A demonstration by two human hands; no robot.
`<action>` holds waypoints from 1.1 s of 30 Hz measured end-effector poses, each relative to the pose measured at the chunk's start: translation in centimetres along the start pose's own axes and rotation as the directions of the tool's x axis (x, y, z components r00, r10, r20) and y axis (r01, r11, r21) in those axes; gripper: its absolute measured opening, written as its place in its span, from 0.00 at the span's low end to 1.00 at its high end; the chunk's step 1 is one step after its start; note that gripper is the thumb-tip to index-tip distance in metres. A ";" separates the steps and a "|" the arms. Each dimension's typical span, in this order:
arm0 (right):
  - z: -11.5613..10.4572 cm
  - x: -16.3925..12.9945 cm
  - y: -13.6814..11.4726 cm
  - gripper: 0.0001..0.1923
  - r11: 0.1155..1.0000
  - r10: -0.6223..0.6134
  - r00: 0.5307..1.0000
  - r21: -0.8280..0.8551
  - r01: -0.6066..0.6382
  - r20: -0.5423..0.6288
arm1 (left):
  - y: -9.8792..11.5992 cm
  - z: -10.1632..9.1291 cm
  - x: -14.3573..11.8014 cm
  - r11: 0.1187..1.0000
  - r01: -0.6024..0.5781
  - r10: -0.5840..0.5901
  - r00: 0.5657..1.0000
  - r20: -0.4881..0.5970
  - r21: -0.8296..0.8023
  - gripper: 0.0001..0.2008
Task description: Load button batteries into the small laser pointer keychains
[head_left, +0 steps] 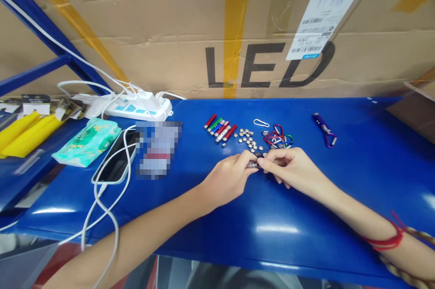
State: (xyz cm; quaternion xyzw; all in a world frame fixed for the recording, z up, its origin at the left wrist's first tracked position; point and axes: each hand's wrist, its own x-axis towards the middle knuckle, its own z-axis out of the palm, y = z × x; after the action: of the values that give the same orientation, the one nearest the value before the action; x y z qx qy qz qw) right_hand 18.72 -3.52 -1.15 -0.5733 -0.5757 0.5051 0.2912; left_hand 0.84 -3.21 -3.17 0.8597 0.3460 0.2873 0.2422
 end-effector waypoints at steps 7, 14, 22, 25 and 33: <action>0.1 -0.5 0.3 0.14 0.902 -0.402 0.905 -0.226 0.367 -0.135 | -0.2 -0.2 0.2 0.994 -0.072 0.076 0.996 -0.036 0.087 0.04; 0.0 -1.0 0.3 0.04 0.641 -0.729 0.676 -0.458 0.615 -0.112 | 0.1 -0.3 0.1 0.991 -0.041 0.045 0.999 -0.029 0.124 0.06; -0.6 -0.9 0.6 0.04 0.508 -0.816 0.577 -0.520 0.687 -0.035 | 0.1 -0.2 0.2 0.992 -0.026 0.024 1.000 0.019 0.124 0.07; -0.7 -0.9 0.4 0.03 0.542 -0.795 0.605 -0.494 0.680 -0.040 | 0.2 0.0 0.0 0.994 -0.030 0.024 0.998 0.058 0.105 0.07; -1.0 -0.1 0.7 0.04 0.821 -0.528 0.849 -0.270 0.504 -0.019 | 0.3 0.0 -0.1 0.995 -0.038 0.020 0.983 0.183 0.095 0.08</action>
State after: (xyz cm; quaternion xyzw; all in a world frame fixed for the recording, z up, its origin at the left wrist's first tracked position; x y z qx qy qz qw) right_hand 19.96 -3.45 -1.46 -0.4515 -0.7551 0.3019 0.3671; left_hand 0.94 -3.47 -3.05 0.8981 0.3235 0.1938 0.2262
